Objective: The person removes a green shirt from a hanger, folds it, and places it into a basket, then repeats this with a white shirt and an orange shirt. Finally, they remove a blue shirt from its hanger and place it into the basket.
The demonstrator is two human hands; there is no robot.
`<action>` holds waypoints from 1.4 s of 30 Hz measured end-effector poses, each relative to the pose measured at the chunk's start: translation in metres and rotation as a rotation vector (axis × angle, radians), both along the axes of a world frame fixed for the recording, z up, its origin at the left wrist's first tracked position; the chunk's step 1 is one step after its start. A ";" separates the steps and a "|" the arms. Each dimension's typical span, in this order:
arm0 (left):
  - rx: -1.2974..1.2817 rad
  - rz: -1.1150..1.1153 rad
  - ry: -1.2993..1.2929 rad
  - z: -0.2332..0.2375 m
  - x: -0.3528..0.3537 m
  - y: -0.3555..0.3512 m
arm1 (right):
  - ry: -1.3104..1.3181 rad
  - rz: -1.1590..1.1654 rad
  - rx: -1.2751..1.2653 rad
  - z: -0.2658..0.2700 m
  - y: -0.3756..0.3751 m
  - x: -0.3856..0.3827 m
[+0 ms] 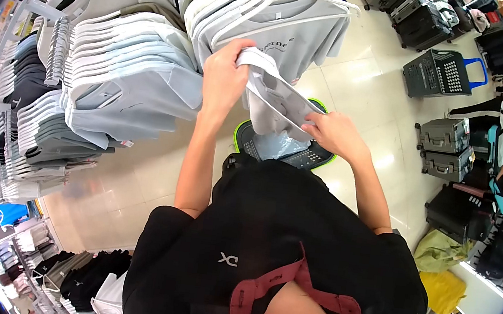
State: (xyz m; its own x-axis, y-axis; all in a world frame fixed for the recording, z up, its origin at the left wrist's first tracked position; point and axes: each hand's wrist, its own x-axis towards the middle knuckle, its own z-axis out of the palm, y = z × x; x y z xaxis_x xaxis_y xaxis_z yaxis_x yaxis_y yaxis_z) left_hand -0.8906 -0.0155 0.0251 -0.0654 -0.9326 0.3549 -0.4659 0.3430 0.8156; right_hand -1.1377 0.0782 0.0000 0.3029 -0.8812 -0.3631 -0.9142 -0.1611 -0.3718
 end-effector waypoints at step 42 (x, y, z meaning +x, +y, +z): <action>0.141 -0.025 0.307 -0.033 0.019 -0.026 | -0.250 -0.476 -0.606 0.066 -0.053 -0.074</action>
State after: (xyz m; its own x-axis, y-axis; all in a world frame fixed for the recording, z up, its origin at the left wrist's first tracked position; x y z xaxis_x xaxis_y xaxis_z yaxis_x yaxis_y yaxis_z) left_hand -0.8716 -0.0411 -0.0075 0.0010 -0.9735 0.2287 -0.1837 0.2246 0.9570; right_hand -1.2118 0.0256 0.0664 -0.1448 -0.9579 0.2478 -0.8368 -0.0151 -0.5472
